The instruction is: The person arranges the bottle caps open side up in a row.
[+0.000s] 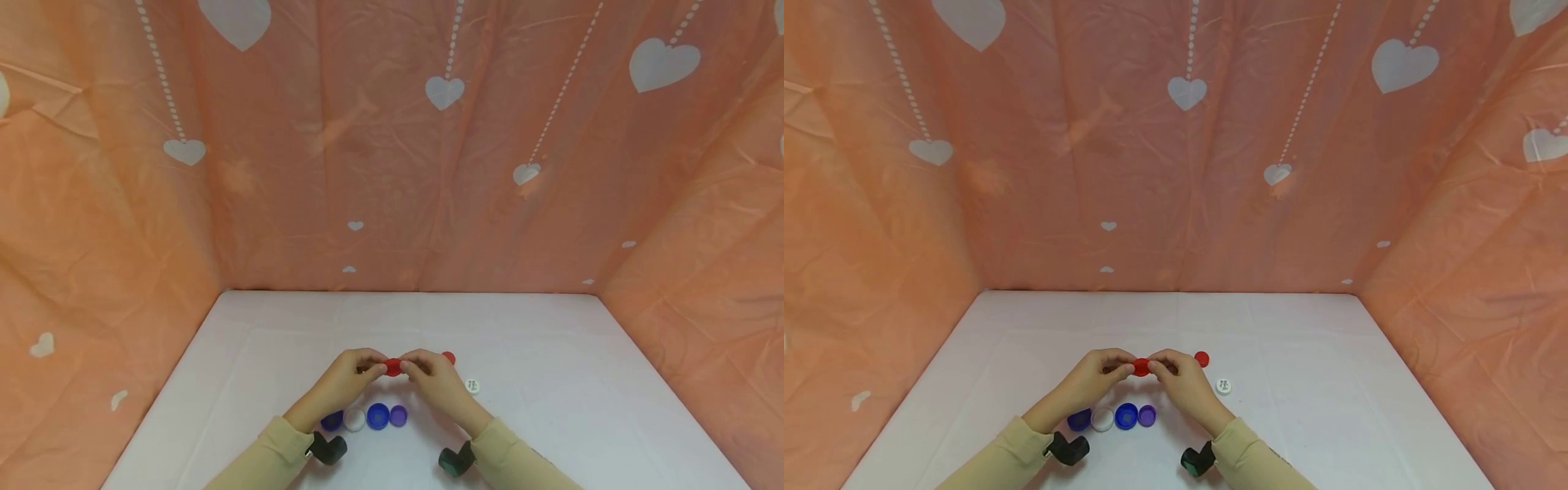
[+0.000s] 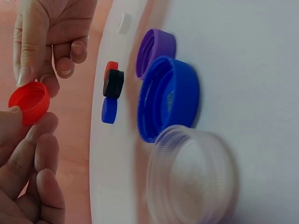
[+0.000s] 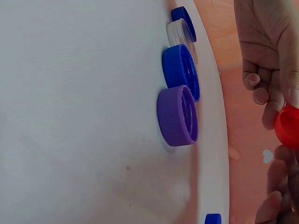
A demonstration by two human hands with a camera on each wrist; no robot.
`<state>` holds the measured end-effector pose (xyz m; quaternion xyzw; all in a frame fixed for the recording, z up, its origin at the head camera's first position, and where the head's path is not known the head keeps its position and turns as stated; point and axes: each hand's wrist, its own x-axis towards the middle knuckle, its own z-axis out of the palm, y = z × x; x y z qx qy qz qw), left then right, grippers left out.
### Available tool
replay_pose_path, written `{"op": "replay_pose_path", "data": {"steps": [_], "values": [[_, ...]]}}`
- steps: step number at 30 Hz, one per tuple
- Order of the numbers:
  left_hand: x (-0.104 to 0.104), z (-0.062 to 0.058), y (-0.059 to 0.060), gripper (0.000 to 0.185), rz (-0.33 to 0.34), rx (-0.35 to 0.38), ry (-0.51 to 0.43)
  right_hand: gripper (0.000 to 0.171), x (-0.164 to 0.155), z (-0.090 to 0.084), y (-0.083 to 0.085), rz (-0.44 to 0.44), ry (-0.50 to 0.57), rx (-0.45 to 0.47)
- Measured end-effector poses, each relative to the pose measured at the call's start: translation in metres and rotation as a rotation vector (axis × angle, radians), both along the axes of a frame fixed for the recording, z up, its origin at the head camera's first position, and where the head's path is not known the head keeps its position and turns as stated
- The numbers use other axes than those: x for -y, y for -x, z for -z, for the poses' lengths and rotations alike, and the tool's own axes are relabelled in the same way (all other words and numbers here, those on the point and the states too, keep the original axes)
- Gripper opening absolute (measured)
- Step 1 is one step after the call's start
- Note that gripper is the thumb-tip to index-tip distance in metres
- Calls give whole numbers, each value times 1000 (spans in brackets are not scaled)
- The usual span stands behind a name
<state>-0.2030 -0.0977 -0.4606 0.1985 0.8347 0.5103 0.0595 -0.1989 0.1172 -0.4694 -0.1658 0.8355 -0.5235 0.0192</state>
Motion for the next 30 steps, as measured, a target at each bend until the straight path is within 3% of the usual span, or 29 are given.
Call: {"op": "replay_pose_path", "data": {"steps": [6, 11, 15, 18, 24, 30], "values": [[-3, 2, -2, 21, 18, 15, -33, 18, -2, 3, -2, 0, 8, -3], [-13, 4, -3, 28, 28, 5, -42, 24, -8, 6, -6, 12, -68, -41], [-20, 7, -5, 22, 27, 46, -41, 27, -14, 9, -9, 17, -113, -37], [-24, 9, -8, 17, 29, 70, -19, 27, -19, 11, -11, 14, -134, -22], [-32, 10, -13, 17, 58, 23, 44, 27, -27, 14, -15, -16, -161, -18], [-39, 10, -15, 15, 79, 42, 119, 27, -36, 17, -21, -54, -194, 29]]}}
